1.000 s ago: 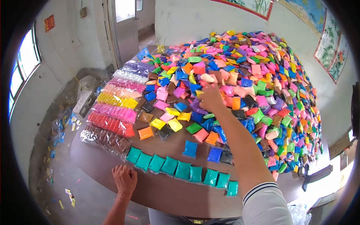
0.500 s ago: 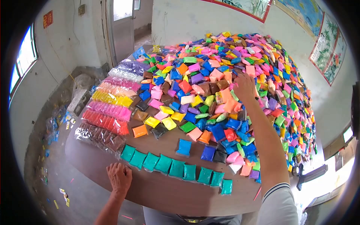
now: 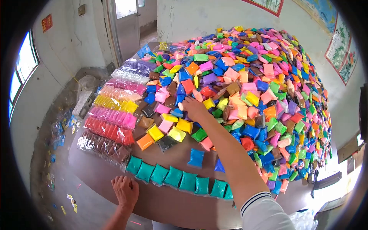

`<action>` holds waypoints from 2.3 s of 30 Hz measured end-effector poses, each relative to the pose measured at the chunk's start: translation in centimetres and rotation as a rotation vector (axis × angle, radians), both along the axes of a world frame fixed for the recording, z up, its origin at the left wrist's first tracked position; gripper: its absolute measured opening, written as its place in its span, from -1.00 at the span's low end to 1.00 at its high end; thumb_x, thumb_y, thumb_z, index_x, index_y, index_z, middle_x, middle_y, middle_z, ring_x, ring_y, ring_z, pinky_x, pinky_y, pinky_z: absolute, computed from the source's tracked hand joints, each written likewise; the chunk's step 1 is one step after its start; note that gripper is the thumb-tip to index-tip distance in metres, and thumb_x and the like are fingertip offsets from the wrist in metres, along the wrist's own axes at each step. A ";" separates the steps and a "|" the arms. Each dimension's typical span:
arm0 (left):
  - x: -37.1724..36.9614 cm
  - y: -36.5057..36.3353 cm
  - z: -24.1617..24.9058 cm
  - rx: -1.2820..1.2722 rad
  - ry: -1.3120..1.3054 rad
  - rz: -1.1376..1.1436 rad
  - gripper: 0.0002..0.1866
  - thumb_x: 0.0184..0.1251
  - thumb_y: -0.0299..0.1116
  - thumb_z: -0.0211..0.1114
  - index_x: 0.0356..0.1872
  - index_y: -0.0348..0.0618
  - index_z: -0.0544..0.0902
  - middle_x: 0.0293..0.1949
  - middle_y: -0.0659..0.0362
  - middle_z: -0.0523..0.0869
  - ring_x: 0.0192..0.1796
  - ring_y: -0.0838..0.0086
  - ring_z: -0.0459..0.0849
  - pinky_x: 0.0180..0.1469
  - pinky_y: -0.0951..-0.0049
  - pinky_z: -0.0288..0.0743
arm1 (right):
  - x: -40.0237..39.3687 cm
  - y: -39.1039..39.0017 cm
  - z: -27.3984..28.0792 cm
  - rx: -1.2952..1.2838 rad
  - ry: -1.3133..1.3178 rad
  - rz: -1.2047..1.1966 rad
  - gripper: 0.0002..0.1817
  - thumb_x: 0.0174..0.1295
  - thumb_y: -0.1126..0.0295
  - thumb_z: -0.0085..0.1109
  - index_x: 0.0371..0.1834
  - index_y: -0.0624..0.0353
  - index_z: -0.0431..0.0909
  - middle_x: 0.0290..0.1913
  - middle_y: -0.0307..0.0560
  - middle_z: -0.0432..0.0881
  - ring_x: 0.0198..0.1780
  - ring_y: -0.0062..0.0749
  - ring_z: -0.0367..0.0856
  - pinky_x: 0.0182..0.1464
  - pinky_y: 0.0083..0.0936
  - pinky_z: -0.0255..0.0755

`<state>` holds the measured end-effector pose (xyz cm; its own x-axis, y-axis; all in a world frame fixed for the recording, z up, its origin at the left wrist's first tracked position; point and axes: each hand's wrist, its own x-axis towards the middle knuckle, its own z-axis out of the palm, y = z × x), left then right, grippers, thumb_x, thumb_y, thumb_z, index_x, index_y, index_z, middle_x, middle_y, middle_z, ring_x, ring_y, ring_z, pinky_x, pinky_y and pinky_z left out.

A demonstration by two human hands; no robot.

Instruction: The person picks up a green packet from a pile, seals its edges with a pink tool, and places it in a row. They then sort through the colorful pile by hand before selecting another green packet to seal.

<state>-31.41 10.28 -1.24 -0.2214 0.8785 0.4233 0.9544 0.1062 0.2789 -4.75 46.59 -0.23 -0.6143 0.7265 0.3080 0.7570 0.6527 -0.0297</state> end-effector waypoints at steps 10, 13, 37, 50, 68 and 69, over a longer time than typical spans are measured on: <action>-0.1 -0.1 0.1 -0.018 -0.025 0.007 -0.75 0.08 -0.45 0.24 -0.62 -0.14 0.33 -0.55 0.11 0.43 -0.33 0.15 0.46 -0.15 0.14 0.26 | 2.6 2.1 0.6 0.464 -0.017 -0.289 -0.76 0.10 0.31 0.21 -0.16 0.04 0.69 0.05 -0.01 0.62 0.17 -0.18 0.54 0.33 -0.08 0.28; 0.1 -0.2 0.0 0.001 -0.039 -0.011 -0.75 0.08 -0.45 0.24 -0.62 -0.15 0.32 -0.55 0.10 0.42 -0.33 0.14 0.46 -0.16 0.13 0.26 | 5.3 1.8 3.7 0.421 -0.063 -0.336 -0.75 0.03 0.32 0.23 -0.19 0.08 0.68 0.04 0.00 0.60 0.11 -0.10 0.51 0.24 -0.08 0.34; -0.8 -0.5 -1.0 0.030 0.039 -0.033 -0.80 0.19 -0.41 0.19 -0.57 -0.18 0.40 -0.49 0.05 0.50 -0.28 0.11 0.50 -0.14 0.11 0.29 | 23.6 -14.0 17.2 -0.843 1.336 -0.053 -0.59 0.42 0.48 0.01 0.32 0.12 0.51 0.05 -0.17 0.68 0.01 -0.41 0.69 0.05 -0.45 0.60; -0.4 -0.4 -0.9 0.047 0.046 -0.015 -0.81 0.18 -0.40 0.20 -0.57 -0.18 0.44 -0.48 0.05 0.55 -0.26 0.11 0.54 -0.12 0.11 0.31 | 23.8 -20.4 9.0 0.427 0.313 -0.355 -0.67 0.21 0.41 0.22 0.05 0.20 0.58 0.15 0.20 0.54 0.17 0.23 0.48 0.24 -0.01 0.39; -0.2 -0.3 -0.8 0.097 0.016 -0.016 -0.81 0.09 -0.43 0.21 -0.61 -0.15 0.38 -0.54 0.08 0.48 -0.31 0.13 0.50 -0.17 0.12 0.26 | 21.3 -14.6 6.9 0.171 0.140 -0.528 -0.62 0.25 0.21 0.22 0.06 0.18 0.57 0.28 0.21 0.41 0.27 0.11 0.46 0.09 0.08 0.46; -0.3 -0.2 -0.9 0.117 0.017 -0.026 -0.81 0.08 -0.43 0.20 -0.60 -0.14 0.37 -0.55 0.08 0.45 -0.32 0.13 0.48 -0.20 0.12 0.24 | 21.0 -14.1 7.4 0.137 0.094 -0.561 -0.68 0.26 0.20 0.20 -0.06 0.18 0.61 0.22 0.15 0.50 0.15 0.09 0.57 0.03 0.07 0.48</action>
